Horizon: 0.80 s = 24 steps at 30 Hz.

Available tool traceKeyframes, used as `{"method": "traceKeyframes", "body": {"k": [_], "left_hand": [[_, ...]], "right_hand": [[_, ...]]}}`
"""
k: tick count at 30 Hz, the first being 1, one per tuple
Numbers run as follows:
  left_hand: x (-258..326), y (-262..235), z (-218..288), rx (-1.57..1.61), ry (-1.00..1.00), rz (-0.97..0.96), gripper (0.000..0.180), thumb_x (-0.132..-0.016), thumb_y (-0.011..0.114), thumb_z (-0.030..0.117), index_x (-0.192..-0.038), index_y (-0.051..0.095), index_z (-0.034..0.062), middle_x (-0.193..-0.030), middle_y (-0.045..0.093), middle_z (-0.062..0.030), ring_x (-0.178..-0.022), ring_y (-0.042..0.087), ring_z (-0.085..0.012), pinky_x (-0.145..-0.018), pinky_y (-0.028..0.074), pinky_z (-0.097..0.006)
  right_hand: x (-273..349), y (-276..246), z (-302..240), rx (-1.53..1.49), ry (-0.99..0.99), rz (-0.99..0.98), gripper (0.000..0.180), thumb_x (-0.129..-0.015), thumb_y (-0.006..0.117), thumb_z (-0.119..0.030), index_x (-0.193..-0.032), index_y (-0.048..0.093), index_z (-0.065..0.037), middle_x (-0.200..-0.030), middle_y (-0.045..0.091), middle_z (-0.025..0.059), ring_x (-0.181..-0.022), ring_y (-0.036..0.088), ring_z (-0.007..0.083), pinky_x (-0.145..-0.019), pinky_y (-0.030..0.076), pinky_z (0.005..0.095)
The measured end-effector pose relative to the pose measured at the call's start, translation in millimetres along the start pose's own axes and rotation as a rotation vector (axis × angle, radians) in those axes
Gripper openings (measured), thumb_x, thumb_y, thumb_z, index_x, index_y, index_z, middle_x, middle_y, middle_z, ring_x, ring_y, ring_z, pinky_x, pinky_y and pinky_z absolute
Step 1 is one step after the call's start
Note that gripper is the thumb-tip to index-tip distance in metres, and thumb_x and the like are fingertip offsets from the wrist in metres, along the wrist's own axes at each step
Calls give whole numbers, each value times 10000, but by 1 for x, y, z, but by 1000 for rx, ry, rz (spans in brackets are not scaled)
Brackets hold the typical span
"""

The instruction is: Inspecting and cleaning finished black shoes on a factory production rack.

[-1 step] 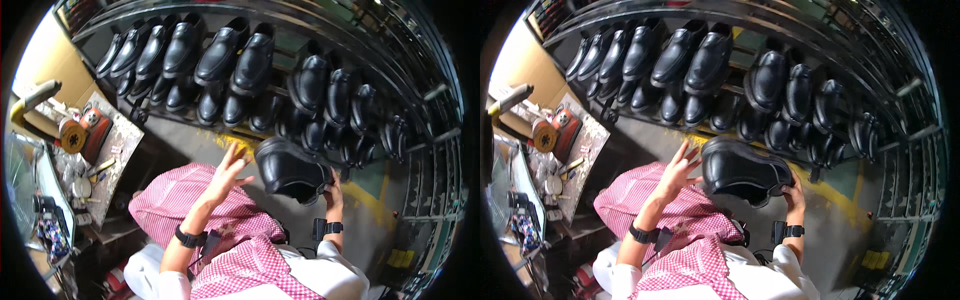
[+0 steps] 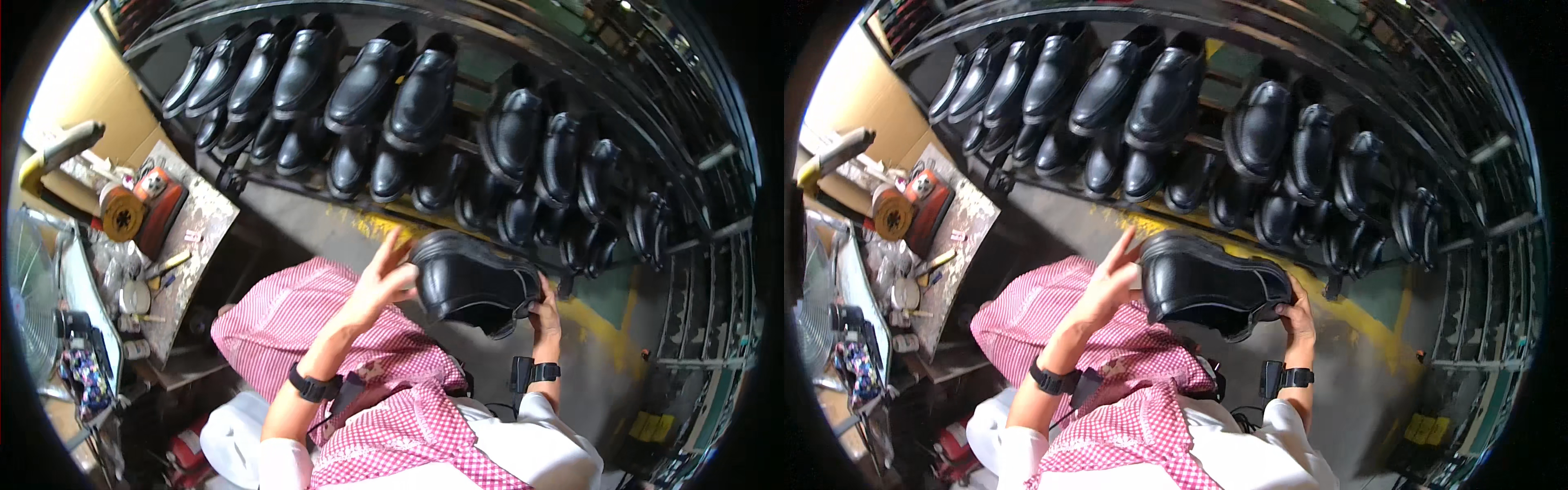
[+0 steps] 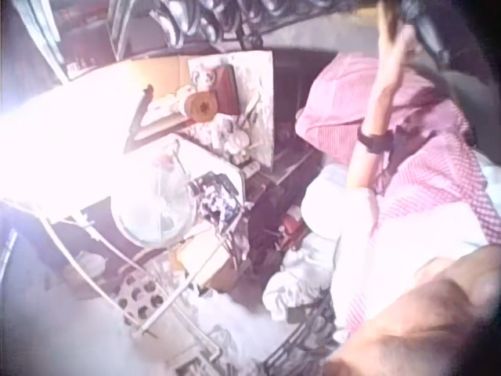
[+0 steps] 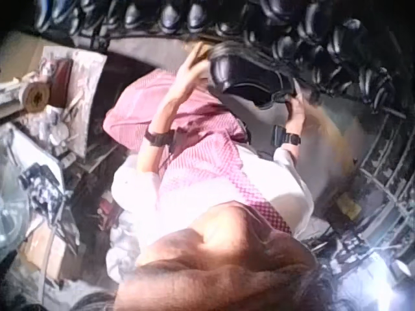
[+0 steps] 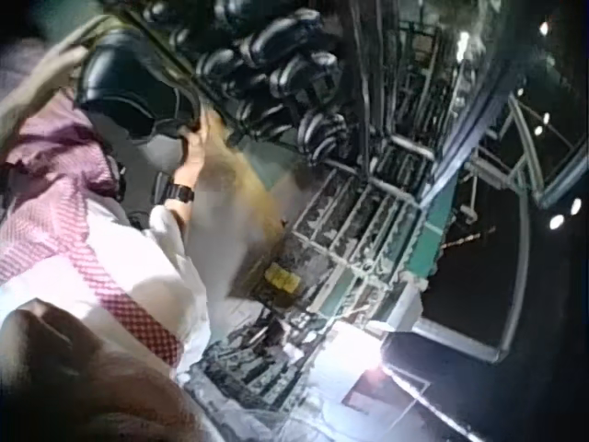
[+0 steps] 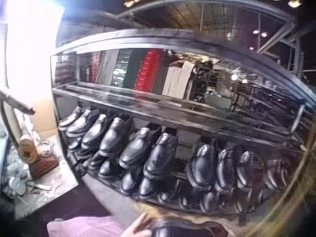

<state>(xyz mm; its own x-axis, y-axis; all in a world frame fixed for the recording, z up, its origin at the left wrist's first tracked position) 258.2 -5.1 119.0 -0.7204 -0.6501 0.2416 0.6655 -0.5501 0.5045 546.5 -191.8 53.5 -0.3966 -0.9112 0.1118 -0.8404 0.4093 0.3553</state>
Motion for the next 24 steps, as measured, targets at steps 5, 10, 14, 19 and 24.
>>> {"method": "traceKeyframes", "body": {"k": [5, 10, 14, 19, 24], "left_hand": [[10, 12, 11, -8, 14, -45, 613, -843, 596, 219, -1367, 296, 115, -1175, 498, -21, -990, 482, -97, -782, 416, -232], [6, 13, 0, 119, 83, 31, 545, -910, 436, 302, -1378, 243, 101, -1305, 406, -115, -1182, 416, -237, -926, 396, -388], [0, -20, -27, -124, 25, 96, 486, -929, 404, 310, -1338, 316, 63, -1252, 468, -135, -1127, 482, -240, -879, 451, -371], [7, -92, -81, 48, -113, 414, 418, -916, 459, 266, -1250, 397, 23, -1088, 562, -122, -876, 601, -198, -736, 528, -313], [7, -112, -97, 178, -39, 372, 368, -923, 432, 209, -1226, 401, 3, -1041, 570, -131, -872, 603, -225, -761, 524, -340]], "right_hand": [[-3, -1, 23, 23, 82, 65, 761, -514, 657, -15, -1242, 437, 22, -1188, 531, 97, -1106, 490, 211, -995, 319, 304], [-2, 13, 0, -197, -132, 96, 750, -580, 689, -64, -1270, 405, 8, -1269, 459, 114, -1174, 435, 221, -1013, 313, 334], [3, -77, 15, -618, -326, 623, 434, -841, 558, -197, -1243, 456, -69, -1293, 448, 76, -1191, 410, 252, -1022, 311, 414], [25, -105, -37, -639, -517, 476, 345, -849, 568, -268, -1145, 528, -94, -1147, 561, 75, -1041, 532, 242, -824, 464, 448], [7, -105, -90, -291, -645, 963, 416, -788, 652, -195, -1171, 510, -115, -1148, 535, 83, -1018, 532, 258, -694, 523, 448]]}}
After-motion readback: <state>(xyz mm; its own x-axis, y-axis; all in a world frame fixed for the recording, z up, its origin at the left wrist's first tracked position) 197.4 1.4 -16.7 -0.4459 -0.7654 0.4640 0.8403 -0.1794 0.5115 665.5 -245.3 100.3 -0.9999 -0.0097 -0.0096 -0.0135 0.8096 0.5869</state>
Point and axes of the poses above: each hand's wrist, its own x-axis away from the middle knuckle, its own y-axis out of the palm, z = x × y, the point moved 4 cm from there along -x, towards the middle knuckle
